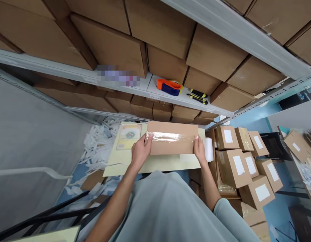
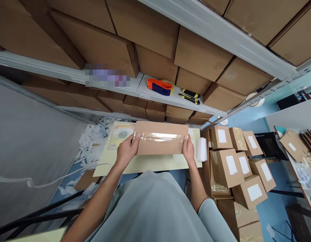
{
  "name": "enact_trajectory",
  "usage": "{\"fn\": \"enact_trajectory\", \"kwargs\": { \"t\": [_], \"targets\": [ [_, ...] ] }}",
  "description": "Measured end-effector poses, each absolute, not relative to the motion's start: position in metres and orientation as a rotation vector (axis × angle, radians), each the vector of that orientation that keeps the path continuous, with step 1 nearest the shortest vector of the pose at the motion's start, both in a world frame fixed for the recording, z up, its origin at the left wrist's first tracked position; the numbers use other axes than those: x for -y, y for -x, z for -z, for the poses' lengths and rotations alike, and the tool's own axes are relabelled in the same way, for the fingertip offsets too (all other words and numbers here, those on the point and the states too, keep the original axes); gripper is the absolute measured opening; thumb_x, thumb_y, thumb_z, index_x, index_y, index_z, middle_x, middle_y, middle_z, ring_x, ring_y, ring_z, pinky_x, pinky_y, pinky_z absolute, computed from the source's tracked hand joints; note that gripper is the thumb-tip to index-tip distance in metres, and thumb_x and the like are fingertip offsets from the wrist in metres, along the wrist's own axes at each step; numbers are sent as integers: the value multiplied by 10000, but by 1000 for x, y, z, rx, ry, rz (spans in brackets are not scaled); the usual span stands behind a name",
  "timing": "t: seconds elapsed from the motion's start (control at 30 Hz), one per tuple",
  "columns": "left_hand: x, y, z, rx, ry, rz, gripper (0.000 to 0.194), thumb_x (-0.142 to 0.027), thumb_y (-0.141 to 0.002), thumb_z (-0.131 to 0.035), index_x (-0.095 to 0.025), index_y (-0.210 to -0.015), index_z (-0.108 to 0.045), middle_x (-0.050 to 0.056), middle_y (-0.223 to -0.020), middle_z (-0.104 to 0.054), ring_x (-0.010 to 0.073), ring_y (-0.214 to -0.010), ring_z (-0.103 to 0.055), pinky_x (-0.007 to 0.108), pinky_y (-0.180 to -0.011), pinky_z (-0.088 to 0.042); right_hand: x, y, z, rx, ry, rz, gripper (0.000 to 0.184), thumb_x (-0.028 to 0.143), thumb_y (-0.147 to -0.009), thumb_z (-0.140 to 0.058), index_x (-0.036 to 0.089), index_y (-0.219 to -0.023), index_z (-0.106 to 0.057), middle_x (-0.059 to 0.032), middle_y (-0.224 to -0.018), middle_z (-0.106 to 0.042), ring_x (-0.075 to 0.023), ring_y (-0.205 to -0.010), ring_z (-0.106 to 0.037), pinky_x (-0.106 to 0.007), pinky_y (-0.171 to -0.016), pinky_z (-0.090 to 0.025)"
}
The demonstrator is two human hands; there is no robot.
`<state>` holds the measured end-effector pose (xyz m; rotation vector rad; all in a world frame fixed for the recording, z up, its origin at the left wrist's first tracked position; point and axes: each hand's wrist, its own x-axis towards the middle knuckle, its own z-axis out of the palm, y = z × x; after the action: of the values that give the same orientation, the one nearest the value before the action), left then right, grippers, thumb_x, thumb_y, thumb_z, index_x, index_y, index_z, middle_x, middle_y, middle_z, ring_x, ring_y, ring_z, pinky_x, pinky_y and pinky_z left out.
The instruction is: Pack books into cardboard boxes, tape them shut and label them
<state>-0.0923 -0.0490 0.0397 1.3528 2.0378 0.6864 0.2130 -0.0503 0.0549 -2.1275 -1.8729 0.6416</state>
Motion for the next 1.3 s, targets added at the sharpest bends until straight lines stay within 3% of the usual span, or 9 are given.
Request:
{"fn": "enact_trajectory", "kwargs": {
  "t": [0.2, 0.33, 0.53, 0.73, 0.9, 1.03, 1.13, 1.2, 1.3],
  "targets": [
    [56, 101, -90, -1810, -1400, -1015, 608, -642, -1093, -469, -206, -1424, -733, 116, -1272, -825, 316, -1132, -754, 367, -950, -574, 72, -220, -114, 1469, 1866, -648, 716, 637, -1155, -317, 168, -1674, -470, -214, -1600, -667, -341, -1497, -633, -481, -1203, -531],
    [57, 112, -81, -1625, -1452, -1184, 569, -610, -1054, -545, -200, -1405, -724, 128, -1411, -740, 292, -1269, -705, 401, -1082, -598, 80, -232, -115, 1451, 1714, -633, 626, 613, -1099, -481, 211, -1573, -548, -197, -1561, -674, -324, -1443, -658, -506, -1207, -547],
    [69, 127, 2, -1655, -1339, -1032, 469, -404, -879, -695, -170, -1282, -751, 139, -1373, -698, 251, -1084, -767, 458, -1086, -660, 96, -235, -35, 1410, 1752, -845, 626, 636, -958, -664, 195, -1393, -576, -214, -1413, -710, -310, -1300, -730, -500, -1151, -609],
    [85, 124, 88, -1665, -1009, -981, 630, -243, -722, -652, -162, -1343, -721, 160, -1426, -695, 302, -1313, -725, 487, -1169, -612, 118, -213, 54, 1277, 1813, -1142, 592, 671, -1024, -539, 175, -1346, -564, -243, -1468, -722, -295, -1381, -713, -435, -1176, -577],
    [90, 136, 127, -1644, -1020, -714, 694, -185, -589, -617, -198, -1271, -741, 140, -1348, -769, 372, -1431, -666, 484, -1263, -523, 126, -209, 97, 1052, 1890, -1311, 486, 616, -915, -718, 213, -1180, -654, -179, -1286, -816, -318, -1252, -758, -438, -1115, -597],
    [85, 147, 132, -1530, -1019, -570, 682, -222, -558, -650, -191, -1233, -739, 100, -1143, -830, 412, -1285, -740, 521, -1161, -593, 119, -215, 106, 1042, 1899, -1348, 558, 578, -784, -862, 207, -1168, -701, -165, -1240, -824, -329, -1235, -763, -470, -1102, -608],
    [59, 152, 120, -1500, -992, -543, 873, -299, -603, -786, -150, -1451, -645, 159, -1377, -785, 393, -1362, -710, 461, -1156, -590, 94, -225, 101, 1005, 1912, -1278, 710, 585, -749, -898, 194, -1315, -720, -197, -1463, -742, -347, -1386, -697, -478, -1174, -571],
    [32, 149, 105, -1612, -943, -619, 992, -388, -652, -873, -114, -1554, -567, 240, -1578, -662, 407, -1495, -626, 445, -1227, -530, 69, -229, 95, 973, 1913, -1218, 795, 622, -762, -886, 187, -1403, -709, -213, -1605, -650, -362, -1443, -661, -470, -1191, -564],
    [-4, 140, 81, -1711, -873, -733, 961, -503, -732, -890, -104, -1548, -574, 278, -1663, -580, 435, -1593, -528, 470, -1267, -486, 34, -228, 86, 976, 1887, -1215, 856, 687, -774, -867, 157, -1427, -708, -224, -1569, -683, -373, -1411, -685, -468, -1177, -576]
  ]
}}
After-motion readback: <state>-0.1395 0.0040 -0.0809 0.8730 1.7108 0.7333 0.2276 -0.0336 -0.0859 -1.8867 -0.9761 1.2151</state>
